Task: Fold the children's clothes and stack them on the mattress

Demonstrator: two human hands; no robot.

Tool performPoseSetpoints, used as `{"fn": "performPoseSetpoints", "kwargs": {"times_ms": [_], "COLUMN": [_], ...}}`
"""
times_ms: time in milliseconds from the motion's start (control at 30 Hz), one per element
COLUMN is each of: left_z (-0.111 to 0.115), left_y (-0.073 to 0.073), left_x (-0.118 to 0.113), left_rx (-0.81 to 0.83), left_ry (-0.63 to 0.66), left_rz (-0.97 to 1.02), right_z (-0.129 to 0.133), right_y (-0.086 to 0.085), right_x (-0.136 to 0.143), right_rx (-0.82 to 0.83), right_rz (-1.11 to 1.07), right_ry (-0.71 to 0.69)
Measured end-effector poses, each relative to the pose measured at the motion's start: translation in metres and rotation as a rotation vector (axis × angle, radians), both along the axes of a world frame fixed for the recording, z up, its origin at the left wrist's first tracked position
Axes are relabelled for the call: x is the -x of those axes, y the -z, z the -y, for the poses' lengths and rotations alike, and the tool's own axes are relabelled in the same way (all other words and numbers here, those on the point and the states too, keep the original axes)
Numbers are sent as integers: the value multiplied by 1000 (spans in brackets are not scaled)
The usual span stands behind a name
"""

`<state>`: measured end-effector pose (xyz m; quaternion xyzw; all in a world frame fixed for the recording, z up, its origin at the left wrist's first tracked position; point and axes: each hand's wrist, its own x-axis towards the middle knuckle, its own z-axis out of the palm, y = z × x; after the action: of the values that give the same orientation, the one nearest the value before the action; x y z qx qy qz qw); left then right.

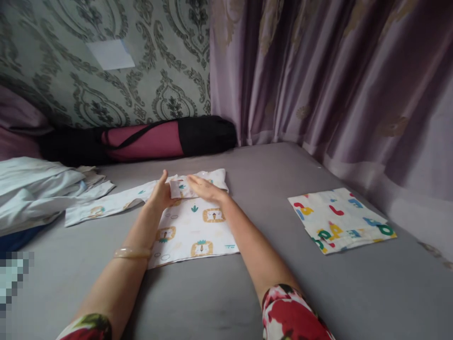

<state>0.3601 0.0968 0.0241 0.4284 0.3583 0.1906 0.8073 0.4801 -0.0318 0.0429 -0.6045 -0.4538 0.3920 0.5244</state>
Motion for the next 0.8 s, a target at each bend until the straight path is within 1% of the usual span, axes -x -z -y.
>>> {"fn": "performPoseSetpoints", "kwargs": {"times_ms": [33,67,133,200,300,367,467,567,667,733,800], "left_z": [0,0,0,-2,-9,-15,-23,-29,-34,-37,-38], "left_y": [1,3,7,11,14,16,20,26,33,37,39], "left_x": [0,-1,-2,-3,-4,-3,0,3,4,4,5], "left_rx": [-30,-68,-166,-262,-372,-419,-467,-556,-679,-731,-768], "left_ry": [-3,-15,-75,-153,-263,-311,-346,-383,-428,-445,-456], "left_rz": [-14,-39,-109,-150,-154,-208,-302,-334,-337,-329,-325], "right_z": [3,7,17,26,34,35,28,20,16,15,15], "right_y": [-4,-9,-18,-24,-21,-13,3,16,24,27,31], "right_x": [-9,-19,-42,-64,-85,-91,-92,-87,-78,-71,-63], "right_rx": [3,-10,-54,-82,-65,-22,51,114,200,263,276], "right_rz": [-61,-125,-201,-231,-228,-195,-50,248,535,656,759], "right_ry": [25,80,233,416,615,683,718,703,637,576,504]}}
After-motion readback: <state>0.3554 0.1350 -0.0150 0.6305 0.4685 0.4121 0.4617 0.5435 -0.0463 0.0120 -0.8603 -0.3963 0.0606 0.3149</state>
